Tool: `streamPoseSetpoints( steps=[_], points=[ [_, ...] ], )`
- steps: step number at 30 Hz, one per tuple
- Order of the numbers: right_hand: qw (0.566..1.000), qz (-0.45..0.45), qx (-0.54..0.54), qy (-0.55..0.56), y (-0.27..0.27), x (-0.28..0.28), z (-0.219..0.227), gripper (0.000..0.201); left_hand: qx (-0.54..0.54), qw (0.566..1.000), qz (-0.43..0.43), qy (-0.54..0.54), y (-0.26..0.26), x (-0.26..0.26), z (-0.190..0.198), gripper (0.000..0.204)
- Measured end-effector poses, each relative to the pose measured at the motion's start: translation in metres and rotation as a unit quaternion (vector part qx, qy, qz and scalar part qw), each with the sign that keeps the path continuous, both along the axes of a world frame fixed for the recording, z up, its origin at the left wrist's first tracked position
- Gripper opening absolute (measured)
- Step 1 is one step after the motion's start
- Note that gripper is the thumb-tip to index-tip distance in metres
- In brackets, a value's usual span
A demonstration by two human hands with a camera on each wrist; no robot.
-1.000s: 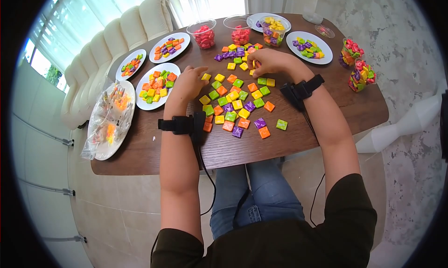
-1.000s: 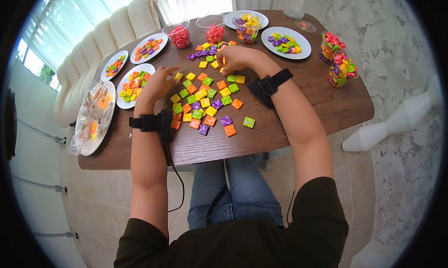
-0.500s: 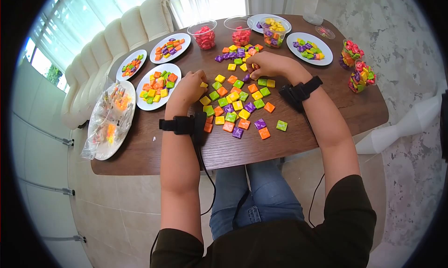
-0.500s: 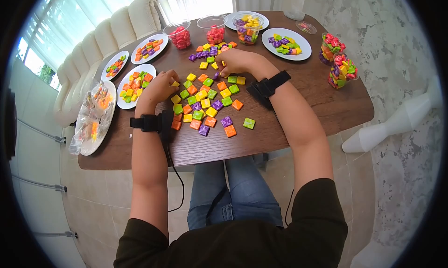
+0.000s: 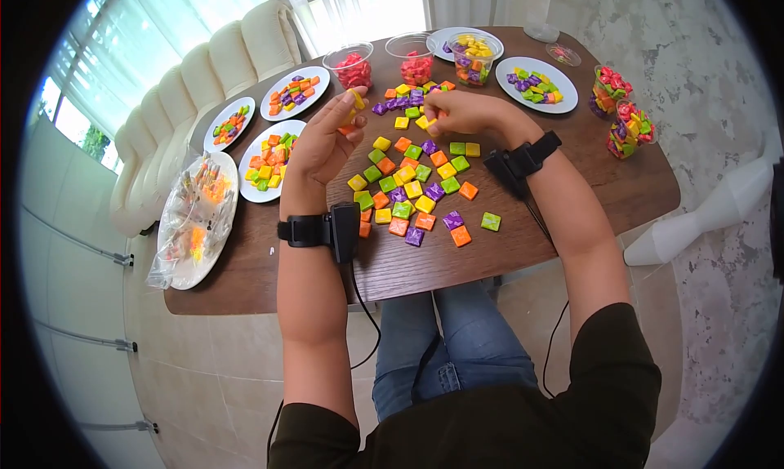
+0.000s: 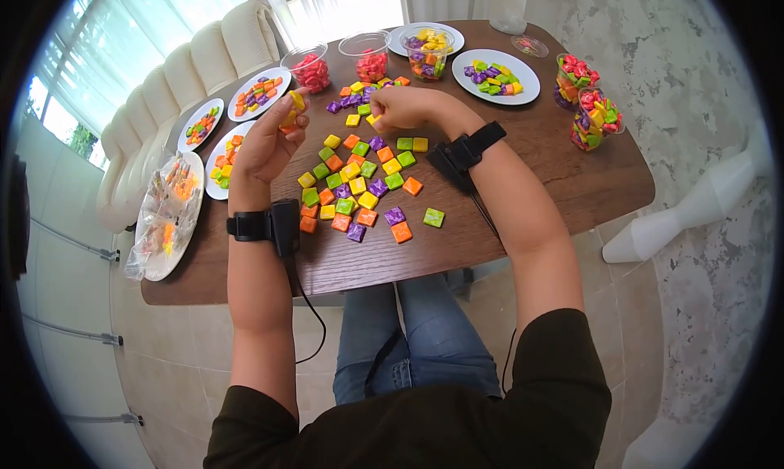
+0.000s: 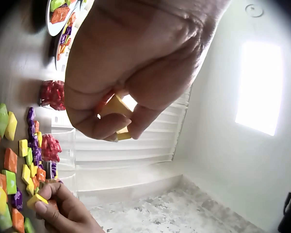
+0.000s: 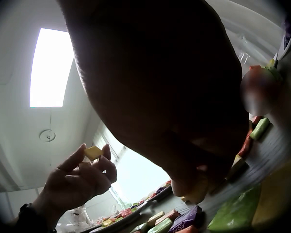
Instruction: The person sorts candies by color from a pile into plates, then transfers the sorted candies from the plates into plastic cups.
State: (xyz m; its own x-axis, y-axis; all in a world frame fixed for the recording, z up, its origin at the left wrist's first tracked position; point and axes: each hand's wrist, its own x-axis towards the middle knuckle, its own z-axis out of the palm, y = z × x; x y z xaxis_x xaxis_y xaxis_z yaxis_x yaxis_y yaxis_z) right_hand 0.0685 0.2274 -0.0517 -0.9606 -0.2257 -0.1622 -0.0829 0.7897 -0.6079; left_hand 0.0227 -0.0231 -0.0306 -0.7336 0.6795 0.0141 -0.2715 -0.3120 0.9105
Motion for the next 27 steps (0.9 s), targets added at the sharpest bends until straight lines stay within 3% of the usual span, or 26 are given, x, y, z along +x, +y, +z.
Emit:
streamPoseSetpoints(
  steps=[2,3,5,6,8,9,13,15,16,17,19,23,25,26,27],
  points=[
    [0.978,-0.058,-0.199,-0.025,-0.012,0.014,0.024,0.019,0.063,0.996,0.012,-0.061,0.004,0.000,0.002,0.034],
    [0.951,-0.085,-0.295,-0.037,-0.017,0.018,0.033,0.018,0.034,0.998,0.055,-0.010,0.007,0.005,0.004,0.033],
    [0.893,-0.050,-0.445,-0.053,-0.017,0.010,0.030,0.018,-0.024,0.986,0.142,0.089,0.015,0.017,0.009,0.031],
    [0.854,-0.033,-0.515,-0.061,-0.019,0.009,0.032,0.018,-0.069,0.959,0.178,0.212,0.016,0.016,0.007,0.030],
    [0.810,-0.045,-0.573,-0.115,-0.030,0.010,0.029,0.020,-0.154,0.850,0.238,0.443,0.019,0.013,0.002,0.028],
    [0.786,-0.047,-0.598,-0.147,-0.036,0.010,0.028,0.019,-0.151,0.827,0.224,0.493,0.020,0.020,0.006,0.029],
    [0.719,-0.031,-0.657,-0.224,-0.064,0.019,0.023,0.034,-0.140,0.840,0.163,0.498,0.025,0.039,0.013,0.031],
    [0.688,-0.021,-0.680,-0.253,-0.072,0.020,0.018,0.052,-0.168,0.779,0.148,0.586,0.026,0.038,0.012,0.033],
    [0.673,-0.014,-0.691,-0.264,-0.072,0.018,0.015,0.050,-0.181,0.745,0.140,0.627,0.027,0.038,0.012,0.034],
    [0.657,-0.006,-0.702,-0.275,-0.071,0.016,0.012,0.049,-0.194,0.777,0.096,0.591,0.025,0.038,0.013,0.037],
    [0.620,-0.017,-0.734,-0.277,-0.073,0.018,0.016,0.046,-0.180,0.785,0.083,0.588,0.026,0.039,0.010,0.039],
    [0.677,-0.062,-0.713,-0.174,-0.071,0.019,0.024,0.036,-0.120,0.841,0.080,0.522,0.029,0.044,0.011,0.045],
    [0.708,-0.039,-0.690,-0.143,-0.054,0.015,0.031,0.029,-0.115,0.806,0.144,0.563,0.029,0.033,0.008,0.048],
    [0.746,-0.062,-0.660,-0.055,-0.045,0.021,0.044,0.021,-0.112,0.787,0.176,0.581,0.028,0.028,0.006,0.049],
    [0.768,-0.072,-0.636,0.033,-0.029,0.012,0.046,0.020,-0.120,0.800,0.191,0.556,0.025,0.029,0.009,0.047]
  ],
)
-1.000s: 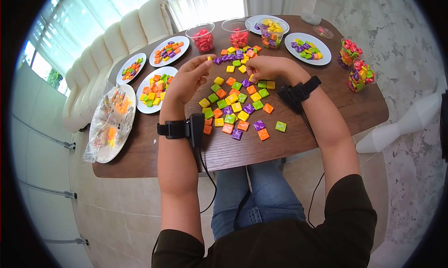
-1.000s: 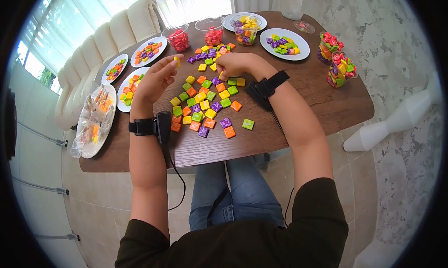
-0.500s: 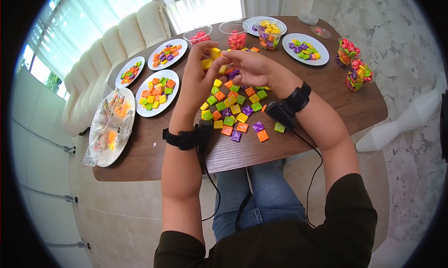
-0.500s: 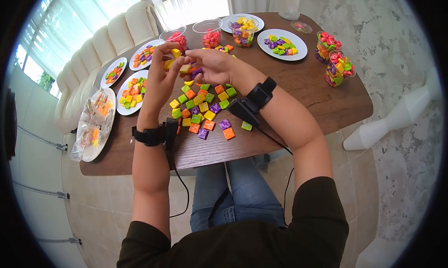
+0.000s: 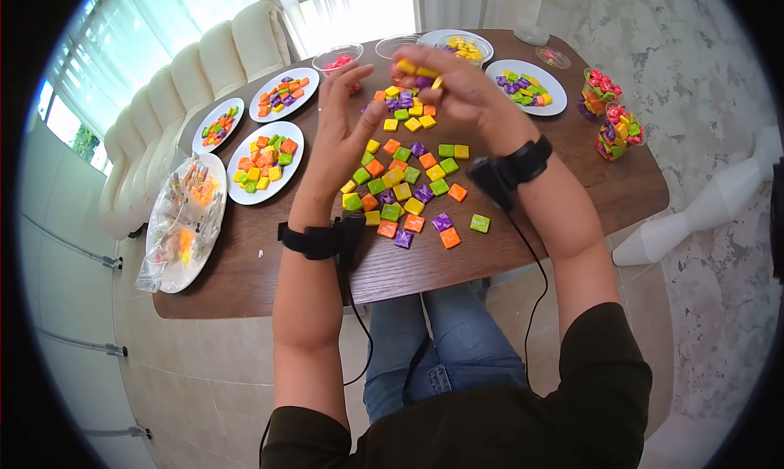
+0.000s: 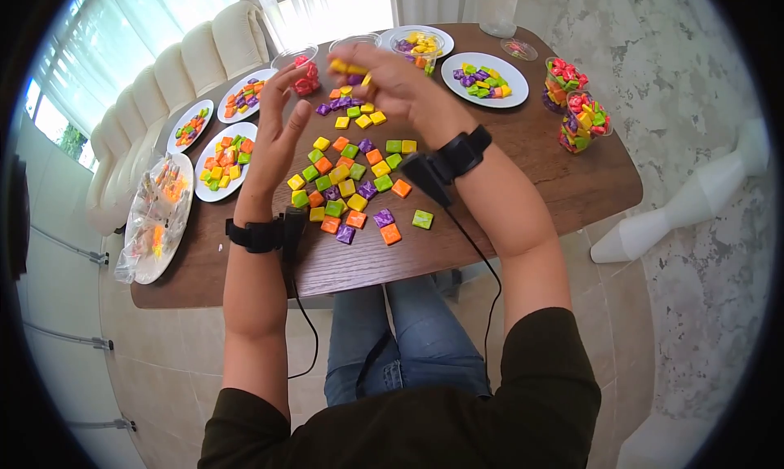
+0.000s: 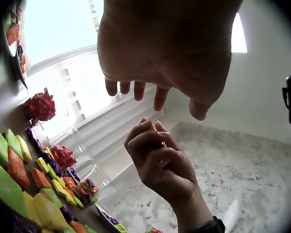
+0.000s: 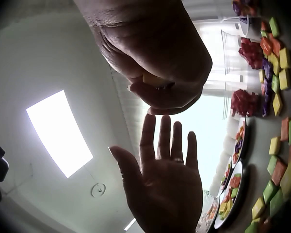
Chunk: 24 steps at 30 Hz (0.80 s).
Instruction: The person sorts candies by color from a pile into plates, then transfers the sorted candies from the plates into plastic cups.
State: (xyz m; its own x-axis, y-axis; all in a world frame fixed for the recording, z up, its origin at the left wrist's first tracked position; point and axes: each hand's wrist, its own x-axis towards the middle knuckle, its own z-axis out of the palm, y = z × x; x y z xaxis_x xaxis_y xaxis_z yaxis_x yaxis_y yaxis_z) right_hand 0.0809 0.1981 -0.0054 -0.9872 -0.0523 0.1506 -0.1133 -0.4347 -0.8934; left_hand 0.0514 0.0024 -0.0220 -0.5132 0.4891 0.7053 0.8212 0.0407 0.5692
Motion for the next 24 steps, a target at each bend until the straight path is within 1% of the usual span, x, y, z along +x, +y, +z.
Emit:
streamPoseSetpoints(
  steps=[1,2,3,4,5,6,7,8,9,11,14,17,20,21,23,24],
  points=[
    [0.997,-0.054,0.025,0.044,0.019,-0.002,0.006,0.021,0.010,1.000,0.015,-0.020,-0.002,-0.003,-0.001,0.045],
    [0.989,-0.106,0.050,0.089,0.040,-0.002,0.013,0.022,-0.010,0.999,0.041,-0.027,-0.004,-0.008,-0.004,0.044],
    [0.966,-0.207,0.126,0.095,0.063,-0.005,0.015,0.023,-0.029,0.997,0.067,-0.034,-0.007,-0.013,-0.008,0.043],
    [0.926,-0.303,0.201,0.101,0.086,-0.007,0.015,0.024,-0.072,0.994,0.073,-0.042,-0.010,-0.015,-0.011,0.044],
    [0.877,-0.374,0.290,0.080,0.106,-0.004,0.013,0.024,-0.115,0.989,0.080,-0.049,-0.013,-0.017,-0.013,0.044],
    [0.814,-0.440,0.376,0.060,0.125,0.000,0.009,0.025,-0.158,0.982,0.086,-0.056,-0.015,-0.017,-0.015,0.045],
    [0.724,-0.480,0.493,0.050,0.142,0.002,0.001,0.024,-0.199,0.974,0.097,-0.056,-0.017,-0.016,-0.016,0.045],
    [0.617,-0.510,0.598,0.040,0.155,0.003,-0.008,0.024,-0.240,0.963,0.107,-0.055,-0.019,-0.015,-0.017,0.046],
    [0.600,-0.476,0.643,-0.004,0.163,0.006,-0.013,0.024,-0.283,0.951,0.117,-0.053,-0.021,-0.014,-0.018,0.047],
    [0.558,-0.403,0.719,-0.093,0.175,0.009,-0.024,0.024,-0.342,0.930,0.105,-0.082,-0.024,-0.015,-0.020,0.050],
    [0.537,-0.362,0.754,-0.111,0.199,-0.001,-0.055,0.023,-0.406,0.903,0.105,-0.098,-0.027,-0.017,-0.026,0.054],
    [0.510,-0.331,0.787,-0.107,0.201,-0.002,-0.064,0.026,-0.434,0.889,0.098,-0.110,-0.029,-0.017,-0.025,0.057],
    [0.525,-0.286,0.793,-0.120,0.194,0.000,-0.057,0.025,-0.460,0.877,0.085,-0.110,-0.030,-0.016,-0.022,0.058],
    [0.540,-0.298,0.779,-0.115,0.194,-0.001,-0.058,0.025,-0.470,0.872,0.081,-0.108,-0.030,-0.016,-0.021,0.058],
    [0.570,-0.320,0.749,-0.106,0.194,-0.004,-0.061,0.026,-0.463,0.877,0.076,-0.105,-0.032,-0.018,-0.023,0.061],
    [0.567,-0.324,0.752,-0.086,0.189,-0.004,-0.056,0.026,-0.459,0.879,0.074,-0.105,-0.033,-0.018,-0.024,0.063]
  ],
)
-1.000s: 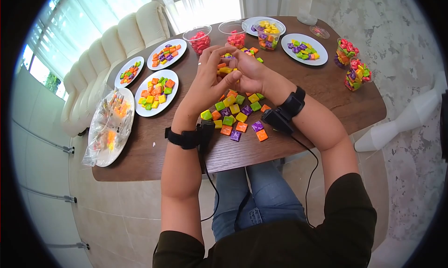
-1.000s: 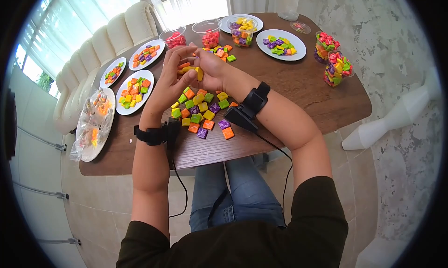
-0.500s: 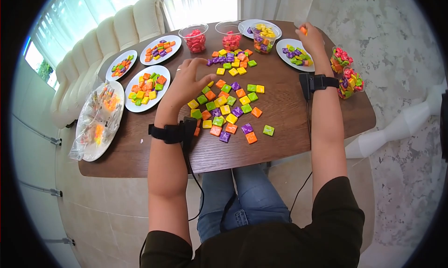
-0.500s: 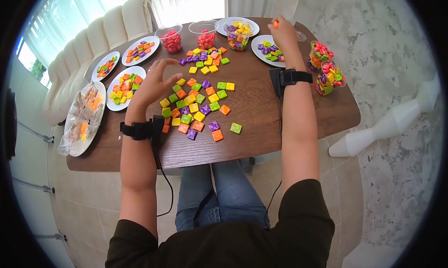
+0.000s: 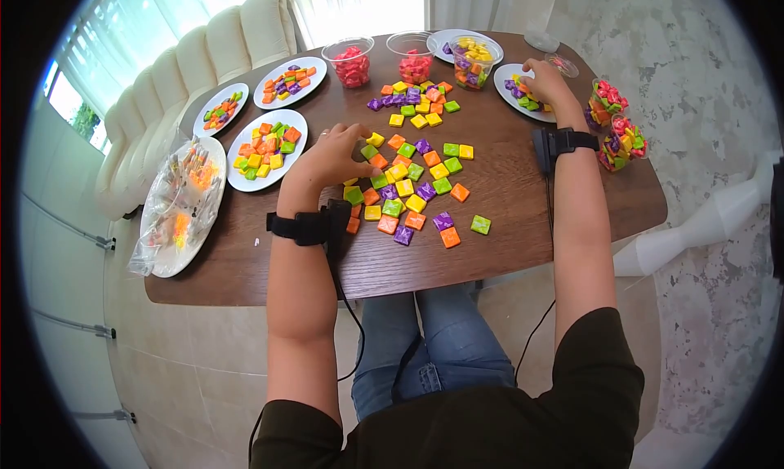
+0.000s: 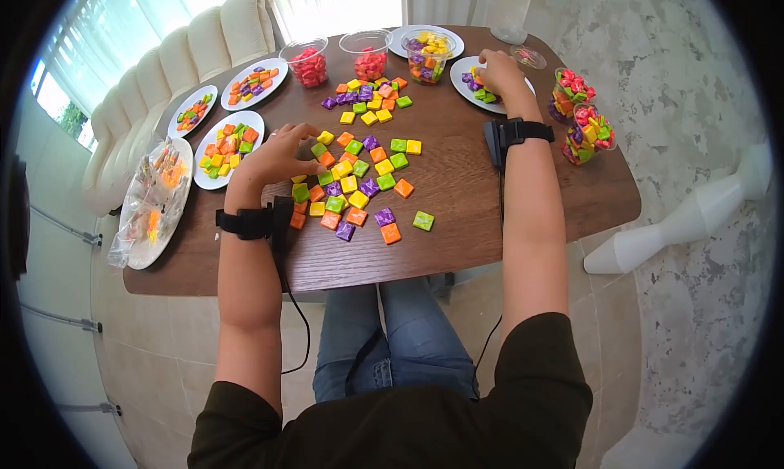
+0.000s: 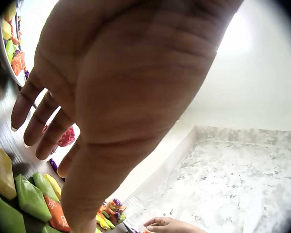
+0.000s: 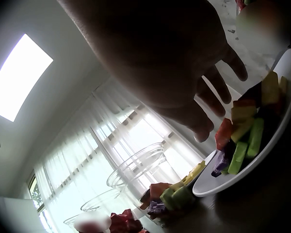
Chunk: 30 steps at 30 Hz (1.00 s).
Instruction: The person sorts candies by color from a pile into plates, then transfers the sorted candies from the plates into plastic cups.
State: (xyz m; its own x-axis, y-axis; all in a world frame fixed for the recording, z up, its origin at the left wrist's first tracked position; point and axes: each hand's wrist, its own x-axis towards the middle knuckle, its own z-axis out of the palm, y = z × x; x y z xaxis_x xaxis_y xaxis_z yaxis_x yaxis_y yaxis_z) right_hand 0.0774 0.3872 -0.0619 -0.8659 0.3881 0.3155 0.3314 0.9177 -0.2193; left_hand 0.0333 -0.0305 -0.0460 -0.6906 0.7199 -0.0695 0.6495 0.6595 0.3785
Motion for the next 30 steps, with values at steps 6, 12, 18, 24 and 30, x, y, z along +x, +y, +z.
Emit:
streamPoseSetpoints(
  steps=[6,12,18,24,30],
  points=[
    [0.985,0.144,-0.086,-0.044,-0.070,0.015,0.065,0.029,-0.018,0.999,0.032,-0.019,-0.004,-0.007,-0.004,0.058],
    [0.892,0.268,-0.192,-0.310,-0.155,0.030,0.064,0.040,-0.052,0.997,0.038,-0.039,-0.008,-0.010,-0.002,0.050],
    [0.864,0.251,-0.153,-0.408,-0.168,0.014,0.041,0.043,-0.056,0.997,0.045,-0.040,-0.012,-0.010,0.001,0.043],
    [0.882,0.271,-0.113,-0.368,-0.161,0.009,0.037,0.044,0.013,0.999,0.038,-0.026,-0.009,-0.011,0.000,0.034],
    [0.865,0.266,-0.105,-0.413,-0.169,0.013,0.038,0.039,0.394,0.874,0.011,-0.286,0.008,0.000,0.018,0.027]
  ],
)
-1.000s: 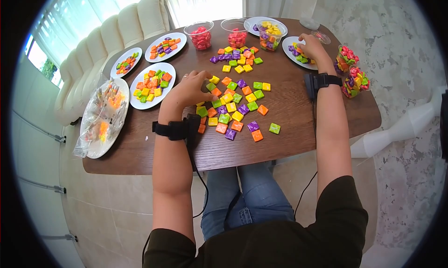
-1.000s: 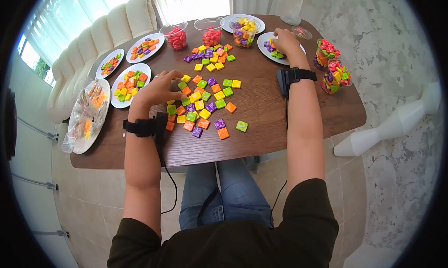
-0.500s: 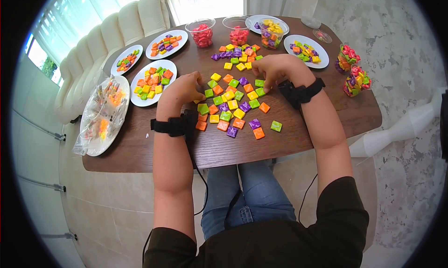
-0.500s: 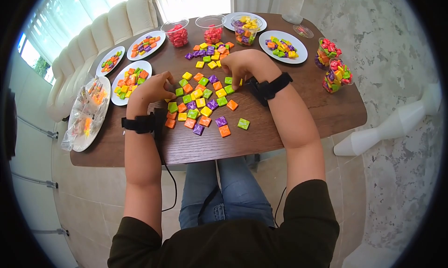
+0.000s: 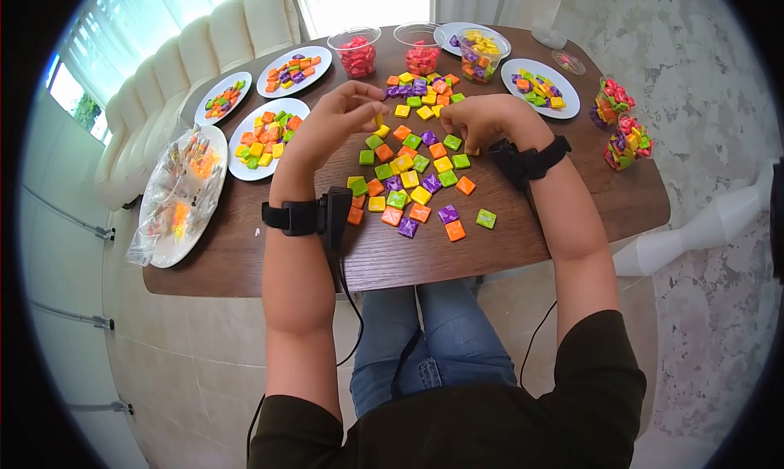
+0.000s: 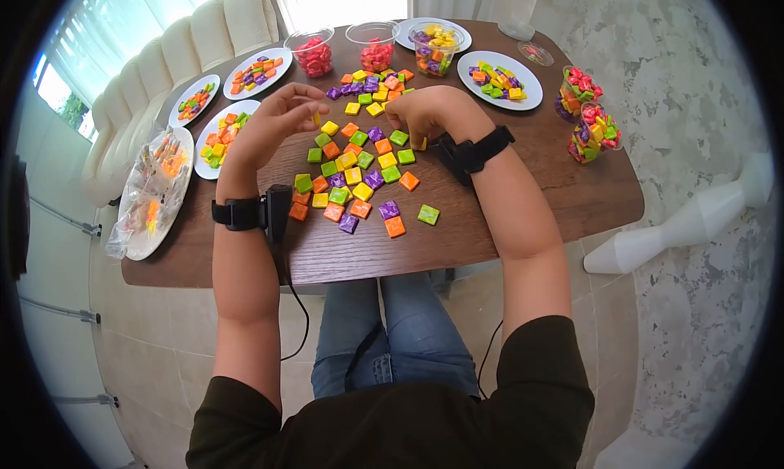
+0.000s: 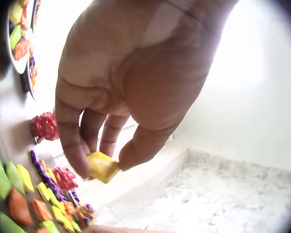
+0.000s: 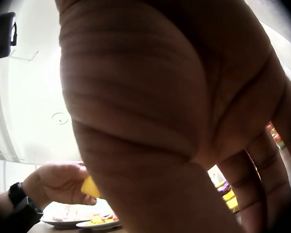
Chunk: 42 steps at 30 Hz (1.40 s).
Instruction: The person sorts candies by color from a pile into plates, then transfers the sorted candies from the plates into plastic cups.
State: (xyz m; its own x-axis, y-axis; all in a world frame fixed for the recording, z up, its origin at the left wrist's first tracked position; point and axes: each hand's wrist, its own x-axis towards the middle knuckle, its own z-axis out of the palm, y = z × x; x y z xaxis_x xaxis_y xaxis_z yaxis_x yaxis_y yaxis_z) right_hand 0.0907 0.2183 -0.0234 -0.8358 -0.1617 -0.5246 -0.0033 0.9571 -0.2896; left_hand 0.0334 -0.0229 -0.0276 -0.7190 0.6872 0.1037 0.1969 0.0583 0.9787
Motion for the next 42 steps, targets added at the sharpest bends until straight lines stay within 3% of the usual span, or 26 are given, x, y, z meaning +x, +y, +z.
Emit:
streamPoseSetpoints(
  steps=[3,7,9,11,15,17,19,23,26,29,32,34,38,42],
  points=[
    [1.000,0.009,0.000,0.005,0.002,-0.001,-0.001,0.036,0.159,0.965,-0.043,-0.206,0.006,0.000,0.001,0.024],
    [0.987,0.034,-0.091,0.125,0.007,-0.003,0.010,0.028,0.214,0.900,-0.092,-0.367,0.018,-0.008,-0.022,0.032],
    [0.957,0.014,-0.254,0.137,0.006,-0.001,0.020,0.021,0.214,0.863,-0.125,-0.441,0.024,-0.009,-0.030,0.036],
    [0.888,0.007,-0.430,0.163,0.001,-0.001,0.022,0.020,0.204,0.839,-0.129,-0.487,0.029,-0.004,-0.032,0.041],
    [0.924,0.013,-0.322,0.207,-0.004,0.003,0.025,0.018,0.185,0.851,-0.125,-0.475,0.031,-0.006,-0.034,0.037],
    [0.971,0.013,-0.179,0.159,-0.004,0.001,0.019,0.024,0.180,0.867,-0.123,-0.448,0.027,-0.010,-0.034,0.031],
    [0.995,0.030,-0.043,0.090,-0.004,0.000,0.007,0.029,0.188,0.888,-0.068,-0.414,0.024,-0.008,-0.025,0.023],
    [0.996,0.066,-0.021,0.057,0.004,-0.020,-0.029,0.035,0.218,0.899,-0.026,-0.379,0.018,-0.007,-0.019,0.020],
    [0.995,0.054,-0.009,0.084,0.001,-0.013,-0.016,0.033,0.199,0.893,-0.024,-0.404,0.020,-0.005,-0.020,0.022],
    [0.964,0.033,-0.146,0.218,-0.001,-0.006,0.003,0.032,0.170,0.885,-0.082,-0.425,0.024,-0.009,-0.031,0.028],
    [0.904,0.039,-0.324,0.275,-0.010,-0.003,0.015,0.029,0.140,0.880,-0.136,-0.434,0.029,-0.009,-0.038,0.036],
    [0.876,0.019,-0.381,0.296,-0.018,-0.001,0.015,0.024,0.148,0.877,-0.141,-0.435,0.028,-0.006,-0.034,0.035],
    [0.925,0.069,-0.226,0.297,-0.013,-0.010,-0.001,0.021,0.164,0.896,-0.098,-0.401,0.024,-0.010,-0.033,0.028],
    [0.966,0.093,-0.136,0.200,-0.010,-0.017,-0.026,0.020,0.195,0.903,-0.035,-0.381,0.019,-0.006,-0.019,0.022]
  ],
)
